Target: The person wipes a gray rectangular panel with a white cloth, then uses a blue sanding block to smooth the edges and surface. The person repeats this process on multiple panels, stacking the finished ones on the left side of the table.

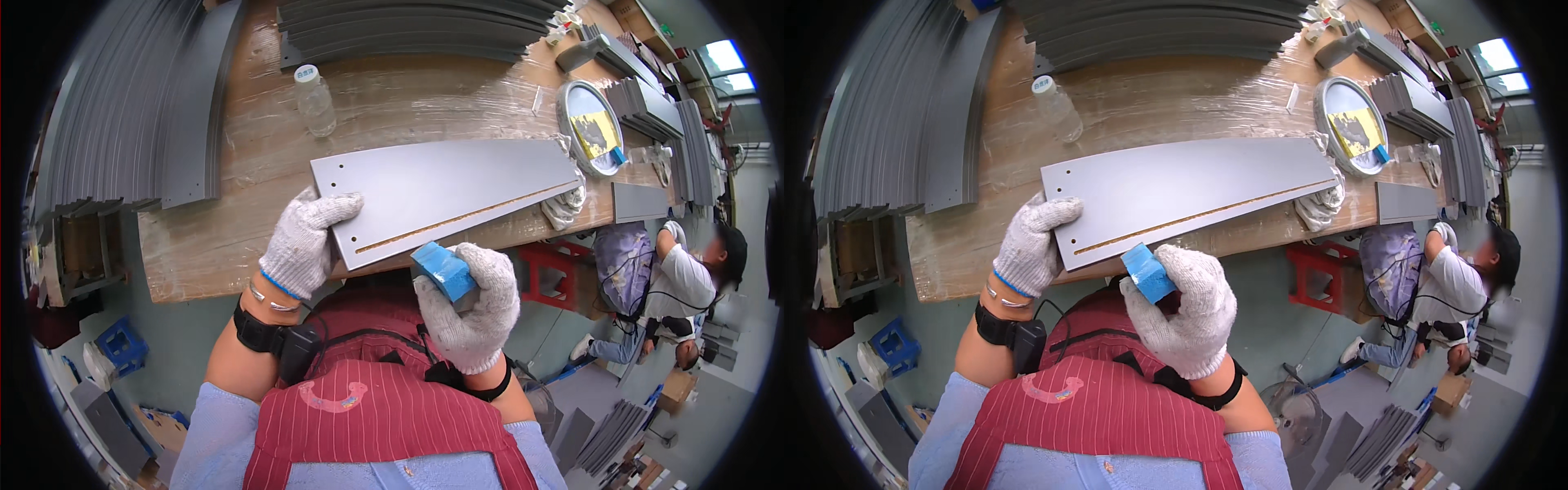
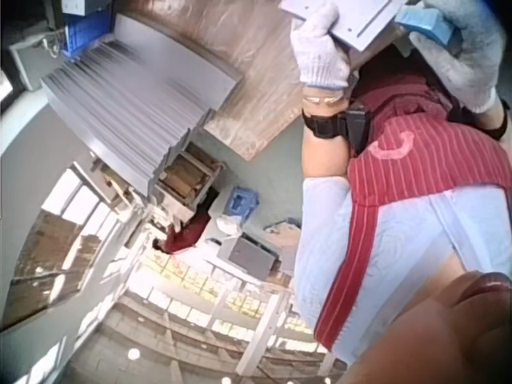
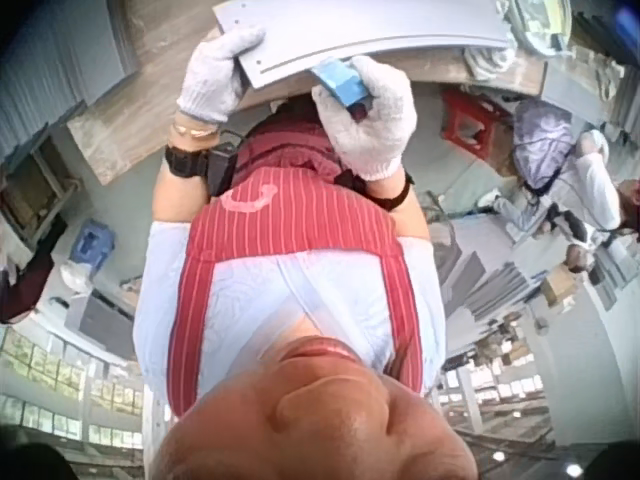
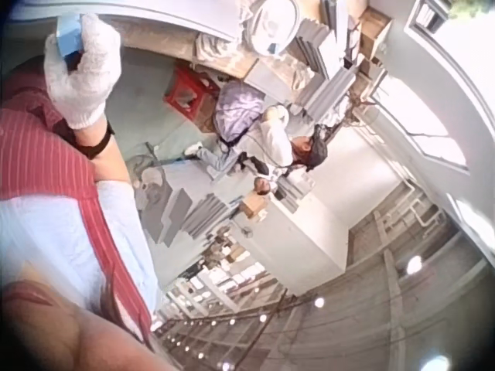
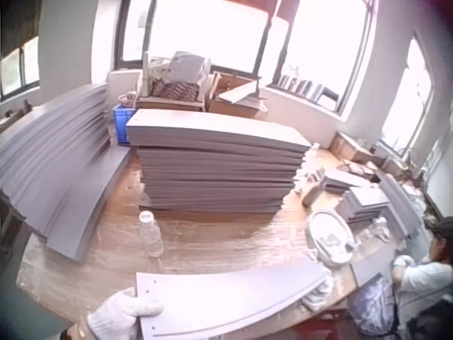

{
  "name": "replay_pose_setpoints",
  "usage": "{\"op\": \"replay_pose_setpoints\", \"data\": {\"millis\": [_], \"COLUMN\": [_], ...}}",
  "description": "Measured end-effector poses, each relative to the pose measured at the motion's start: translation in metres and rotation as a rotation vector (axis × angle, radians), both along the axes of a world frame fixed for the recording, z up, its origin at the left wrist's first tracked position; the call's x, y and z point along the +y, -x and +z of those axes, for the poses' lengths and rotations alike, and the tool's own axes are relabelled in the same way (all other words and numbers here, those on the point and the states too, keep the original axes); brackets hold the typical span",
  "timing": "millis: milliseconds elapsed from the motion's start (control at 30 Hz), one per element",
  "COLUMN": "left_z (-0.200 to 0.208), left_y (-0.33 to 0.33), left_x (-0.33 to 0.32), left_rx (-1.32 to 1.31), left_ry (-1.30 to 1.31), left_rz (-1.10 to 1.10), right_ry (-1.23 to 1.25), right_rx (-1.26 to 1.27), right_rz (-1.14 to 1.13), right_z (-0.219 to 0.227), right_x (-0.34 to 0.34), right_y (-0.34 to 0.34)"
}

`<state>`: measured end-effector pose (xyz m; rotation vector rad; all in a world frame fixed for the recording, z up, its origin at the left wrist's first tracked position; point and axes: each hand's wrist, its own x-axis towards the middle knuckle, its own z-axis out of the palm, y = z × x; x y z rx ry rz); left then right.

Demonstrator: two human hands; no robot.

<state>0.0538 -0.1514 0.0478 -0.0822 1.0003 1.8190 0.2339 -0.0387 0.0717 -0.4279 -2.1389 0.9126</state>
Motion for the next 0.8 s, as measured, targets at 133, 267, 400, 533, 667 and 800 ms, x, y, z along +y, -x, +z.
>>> {"op": "replay_pose_setpoints", "data": {"millis": [133,267,400,533,667,800], "left_z": [0.014,0.038,0.07,0.094,0.078,0.043], "left_y": [-0.002,0.006,0.021,0.021,0.016,0.002], "left_x": [0.001,-0.008,0.001,0.011,-0.007,-0.005], "left_rx": [0.198,0.669,1.731,2.186,2.304,1.737], "left_ry": [0.038,0.156,0.053,0.01,0.154,0.184], "left_rz": [0.027,-0.058,-0.38,-0.522,-0.325,0.221], "right_ry": [0.025,0.024,0.174,0.477,0.649,0.876], "right_rx": [0.064,0.157,0.261,0.446,0.431,0.327], "right_rz": [-0.047,-0.128,-0.232,-0.382,-0.258,-0.109], "right_z": [0.007,0.013,0.018,0.028,0.023,0.014], "right_x": [0.014,0.026,0.035,0.053,0.078,0.083], "right_y": [-0.015,-0.037,-0.057,-0.054,-0.041,-0.018]}}
